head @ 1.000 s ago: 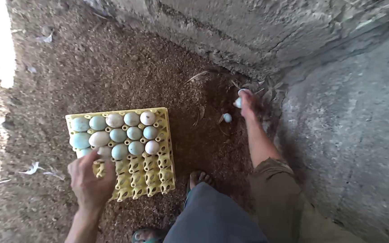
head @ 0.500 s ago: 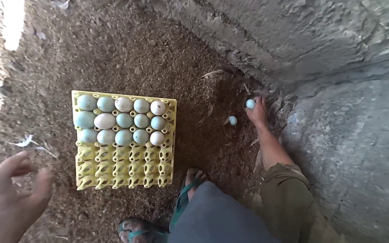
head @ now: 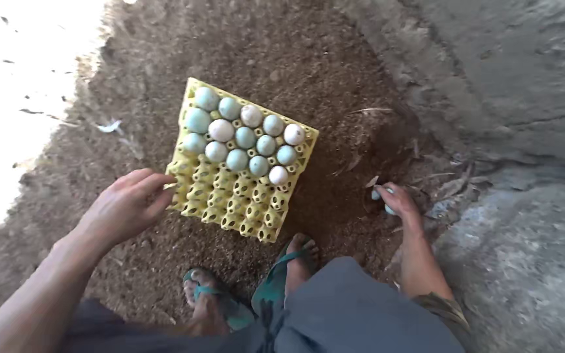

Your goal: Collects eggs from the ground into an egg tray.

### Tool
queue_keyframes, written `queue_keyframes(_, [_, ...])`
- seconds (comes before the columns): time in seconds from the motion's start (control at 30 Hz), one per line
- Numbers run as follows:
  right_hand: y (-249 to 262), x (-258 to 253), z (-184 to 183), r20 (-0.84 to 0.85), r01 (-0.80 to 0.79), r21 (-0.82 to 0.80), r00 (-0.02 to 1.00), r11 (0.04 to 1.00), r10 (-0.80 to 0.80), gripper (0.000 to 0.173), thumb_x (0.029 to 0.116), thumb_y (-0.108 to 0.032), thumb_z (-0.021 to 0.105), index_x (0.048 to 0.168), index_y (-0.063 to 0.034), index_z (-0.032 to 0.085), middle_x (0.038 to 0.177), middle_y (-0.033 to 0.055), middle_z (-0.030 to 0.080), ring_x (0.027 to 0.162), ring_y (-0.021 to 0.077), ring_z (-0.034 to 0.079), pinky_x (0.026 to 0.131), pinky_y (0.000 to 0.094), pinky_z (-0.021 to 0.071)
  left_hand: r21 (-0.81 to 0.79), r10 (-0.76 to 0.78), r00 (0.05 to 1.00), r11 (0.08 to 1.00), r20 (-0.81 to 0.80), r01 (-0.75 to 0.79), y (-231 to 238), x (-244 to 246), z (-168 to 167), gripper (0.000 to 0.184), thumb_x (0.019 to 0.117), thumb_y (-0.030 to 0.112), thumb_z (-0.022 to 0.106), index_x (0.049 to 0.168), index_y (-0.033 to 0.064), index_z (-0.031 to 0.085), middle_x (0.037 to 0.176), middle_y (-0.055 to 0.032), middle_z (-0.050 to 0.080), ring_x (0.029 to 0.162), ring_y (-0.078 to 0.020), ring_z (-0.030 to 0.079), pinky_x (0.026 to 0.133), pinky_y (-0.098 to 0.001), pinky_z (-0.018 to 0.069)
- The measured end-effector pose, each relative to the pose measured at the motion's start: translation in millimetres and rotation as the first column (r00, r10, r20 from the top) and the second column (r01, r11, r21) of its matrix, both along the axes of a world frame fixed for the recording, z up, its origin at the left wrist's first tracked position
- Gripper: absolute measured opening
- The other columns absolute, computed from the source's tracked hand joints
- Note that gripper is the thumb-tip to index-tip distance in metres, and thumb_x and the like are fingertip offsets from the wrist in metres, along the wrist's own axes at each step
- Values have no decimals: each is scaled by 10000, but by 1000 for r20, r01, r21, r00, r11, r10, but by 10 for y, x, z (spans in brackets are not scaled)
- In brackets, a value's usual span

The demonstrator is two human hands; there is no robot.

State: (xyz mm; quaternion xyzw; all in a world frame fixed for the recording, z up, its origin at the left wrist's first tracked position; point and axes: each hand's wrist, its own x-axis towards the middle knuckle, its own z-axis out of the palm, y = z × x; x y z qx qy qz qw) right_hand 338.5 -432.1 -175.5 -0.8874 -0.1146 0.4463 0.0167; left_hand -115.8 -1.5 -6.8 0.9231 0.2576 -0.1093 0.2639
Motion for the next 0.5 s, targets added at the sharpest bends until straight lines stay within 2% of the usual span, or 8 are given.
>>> queue_keyframes(0.1, [20,-63,75,-121,-46,-60,992,997,39,552,982,-486,640,1351,-76,627,1324,290,612,1276,459,556,1050,676,414,-2,1,999,1000,39,-1,-1,19,51,287,967,191,574,1151,7,697,991,-172,672,880,-357,671,778,-593,544])
queue_keyframes(0.27, [-67,-216,42,-94,29,26,995,999,-27,562,902,-356,789,1341,-50,619,1273,273,638,1209,422,601,1025,652,446,-30,12,999,999,52,-11,-32,-22,85,277,987,205,552,1137,23,699,954,-150,666,854,-330,665,754,-569,541])
queue_keyframes(0.4, [-138,-346,271,54,174,164,981,971,-185,627,853,-283,845,1360,-21,586,1273,288,629,1198,418,604,1020,634,462,-27,4,998,1000,62,-3,-36,-45,81,305,1003,250,523,1147,52,705,953,-124,671,868,-300,669,767,-537,549])
queue_keyframes(0.5, [75,-605,684,58,217,410,963,886,-263,656,854,-256,823,1388,6,544,1291,252,613,1154,325,624,980,526,519,-41,11,999,999,49,-9,-26,-69,88,280,1004,219,550,1162,41,698,973,-136,673,876,-313,671,781,-553,550])
